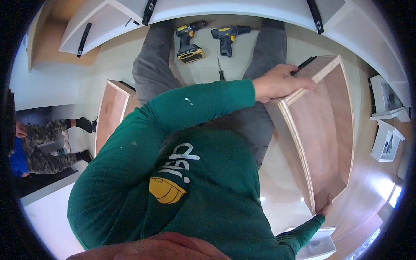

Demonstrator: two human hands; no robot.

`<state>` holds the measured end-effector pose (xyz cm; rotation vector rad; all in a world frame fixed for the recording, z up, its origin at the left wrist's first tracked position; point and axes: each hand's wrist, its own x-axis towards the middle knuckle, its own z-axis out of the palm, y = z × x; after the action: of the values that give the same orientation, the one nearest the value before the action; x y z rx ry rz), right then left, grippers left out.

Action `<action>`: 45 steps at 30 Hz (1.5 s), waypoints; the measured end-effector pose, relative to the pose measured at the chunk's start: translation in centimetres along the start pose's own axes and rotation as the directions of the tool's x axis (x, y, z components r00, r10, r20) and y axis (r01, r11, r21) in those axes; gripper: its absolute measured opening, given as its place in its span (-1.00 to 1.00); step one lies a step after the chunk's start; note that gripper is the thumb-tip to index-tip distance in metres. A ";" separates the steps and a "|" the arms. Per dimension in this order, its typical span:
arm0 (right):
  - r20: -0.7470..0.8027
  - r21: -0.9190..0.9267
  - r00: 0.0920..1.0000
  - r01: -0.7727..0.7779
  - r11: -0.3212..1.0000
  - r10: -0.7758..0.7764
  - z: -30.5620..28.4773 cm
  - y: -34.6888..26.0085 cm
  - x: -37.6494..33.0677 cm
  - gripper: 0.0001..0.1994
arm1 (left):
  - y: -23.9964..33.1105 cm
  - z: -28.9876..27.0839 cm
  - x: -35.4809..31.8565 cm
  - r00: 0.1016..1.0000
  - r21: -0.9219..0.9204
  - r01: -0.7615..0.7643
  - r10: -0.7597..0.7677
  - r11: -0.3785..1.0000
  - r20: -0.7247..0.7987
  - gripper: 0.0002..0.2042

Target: The person assembles a wooden drawer by attaching metal drawer slides to its sides. They handle the drawer box, metal slides, and a power drill, positioning and securing the hardware while sitting on the floor.

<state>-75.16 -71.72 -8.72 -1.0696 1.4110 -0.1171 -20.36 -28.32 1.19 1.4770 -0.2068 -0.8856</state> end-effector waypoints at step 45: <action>-0.208 -0.256 0.969 0.078 0.964 -0.134 5.6 -2.0 4.5 -0.43 | -0.7 -6.8 -6.7 0.983 -0.151 0.180 -0.181 0.972 0.007 -0.46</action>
<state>-68.40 -72.75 -11.79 -1.3732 1.5996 -0.1473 -20.96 -18.86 2.18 1.3716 0.0012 -1.0196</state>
